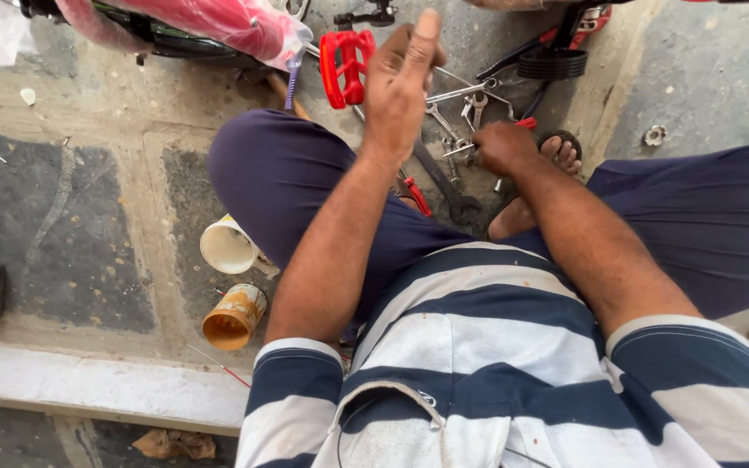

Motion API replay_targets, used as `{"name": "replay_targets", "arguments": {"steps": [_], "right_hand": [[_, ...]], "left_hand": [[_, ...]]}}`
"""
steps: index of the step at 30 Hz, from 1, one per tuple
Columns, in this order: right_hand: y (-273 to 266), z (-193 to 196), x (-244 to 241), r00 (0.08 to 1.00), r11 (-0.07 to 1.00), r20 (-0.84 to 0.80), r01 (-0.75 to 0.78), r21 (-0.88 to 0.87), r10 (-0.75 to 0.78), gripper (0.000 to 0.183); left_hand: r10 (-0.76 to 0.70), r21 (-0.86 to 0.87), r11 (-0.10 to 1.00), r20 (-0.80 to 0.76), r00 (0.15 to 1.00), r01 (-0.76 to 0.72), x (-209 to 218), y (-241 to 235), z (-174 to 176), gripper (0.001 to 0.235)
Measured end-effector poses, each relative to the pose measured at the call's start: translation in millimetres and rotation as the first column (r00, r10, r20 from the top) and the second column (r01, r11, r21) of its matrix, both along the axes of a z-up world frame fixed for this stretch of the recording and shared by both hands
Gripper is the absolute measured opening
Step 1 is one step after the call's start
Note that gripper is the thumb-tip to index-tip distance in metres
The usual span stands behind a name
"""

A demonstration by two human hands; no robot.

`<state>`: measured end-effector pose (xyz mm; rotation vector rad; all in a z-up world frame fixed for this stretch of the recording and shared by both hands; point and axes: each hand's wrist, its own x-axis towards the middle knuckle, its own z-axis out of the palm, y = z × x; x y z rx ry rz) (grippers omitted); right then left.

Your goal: The person sits on the ground and selects a bolt from a container. They then insert the bolt into the bicycle's crankset area and use a wrench to tighten it, securing the component to the frame.

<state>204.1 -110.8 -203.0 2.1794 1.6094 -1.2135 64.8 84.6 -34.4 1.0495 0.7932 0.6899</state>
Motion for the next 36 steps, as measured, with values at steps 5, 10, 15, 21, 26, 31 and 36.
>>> {"name": "replay_targets", "arguments": {"steps": [5,10,15,21,26,31,36], "right_hand": [[16,-1,15,0.964,0.964,0.039,0.262,0.033,-0.264,0.021],[29,10,-1,0.98,0.979,0.02,0.198,-0.039,-0.198,0.028],[39,20,-5,0.978,0.97,0.001,0.208,-0.128,-0.209,0.028],[43,-6,12,0.952,0.913,0.116,0.231,0.336,-0.283,0.021],[42,-10,7,0.981,0.934,0.107,0.119,0.336,-0.164,0.019],[46,-33,-10,0.977,0.84,0.205,-0.157,0.52,0.056,0.027],[40,-41,-8,0.969,0.934,0.206,-0.195,0.3,0.136,0.011]], "left_hand": [[-0.002,0.042,0.999,-0.084,0.996,0.006,2,0,11,0.051],[0.002,0.024,1.0,-0.119,0.993,0.001,0,0,18,0.053],[-0.016,0.035,0.999,-0.166,0.986,0.022,-4,-2,21,0.053],[-0.005,0.052,0.999,-0.183,0.983,0.015,-5,-1,18,0.053],[0.004,0.065,0.998,-0.139,0.99,0.005,-5,-2,16,0.05],[-0.028,0.062,0.997,-0.123,0.992,0.036,-3,1,21,0.045],[-0.065,0.138,0.986,-0.213,0.975,0.096,1,4,24,0.046]]}}
